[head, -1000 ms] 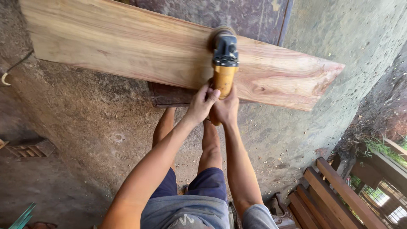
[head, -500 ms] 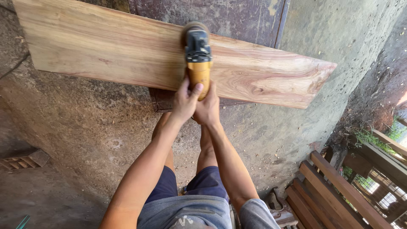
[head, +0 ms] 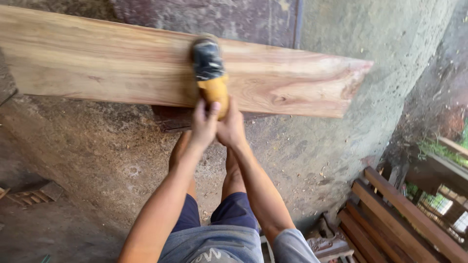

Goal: The person uses a yellow orbital sander to smooth the surface of a large wooden plank. They move the sander back and forth across the plank while holding it steady with their left hand.

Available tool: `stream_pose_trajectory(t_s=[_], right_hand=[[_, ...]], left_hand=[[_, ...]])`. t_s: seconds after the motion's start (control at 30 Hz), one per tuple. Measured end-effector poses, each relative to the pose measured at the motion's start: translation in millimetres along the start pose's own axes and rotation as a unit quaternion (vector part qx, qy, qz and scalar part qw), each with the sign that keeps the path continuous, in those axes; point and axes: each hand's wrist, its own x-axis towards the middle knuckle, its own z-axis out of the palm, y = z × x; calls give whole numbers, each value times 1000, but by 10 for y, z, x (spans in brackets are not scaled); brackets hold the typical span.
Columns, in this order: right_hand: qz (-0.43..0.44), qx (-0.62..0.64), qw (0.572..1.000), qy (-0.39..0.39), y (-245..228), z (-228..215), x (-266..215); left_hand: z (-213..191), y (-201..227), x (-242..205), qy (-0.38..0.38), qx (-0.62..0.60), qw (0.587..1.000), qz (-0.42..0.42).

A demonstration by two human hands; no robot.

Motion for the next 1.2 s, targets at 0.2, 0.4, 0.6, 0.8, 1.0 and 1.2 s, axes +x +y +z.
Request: stream_pose_trajectory(t_s=[0.2, 0.4, 0.6, 0.8, 1.0, 1.2], right_hand=[[39, -1, 999, 22, -19, -216, 23], [144, 7, 987, 74, 280, -864, 4], [101, 14, 989, 103, 349, -974, 0], [22, -27, 999, 20, 362, -790, 3], [67, 0, 996, 66, 473, -1270, -5], [104, 11, 987, 126, 869, -1609, -41]], left_hand=[[213, -59, 47, -27, 13, 1000, -8], [1069, -23, 103, -112, 29, 993, -36], [1173, 10, 140, -126, 54, 990, -41], [871, -111, -72, -6, -38, 999, 7], [1457, -73, 30, -86, -10, 995, -46], [1932, -29, 73, -117, 65, 991, 10]])
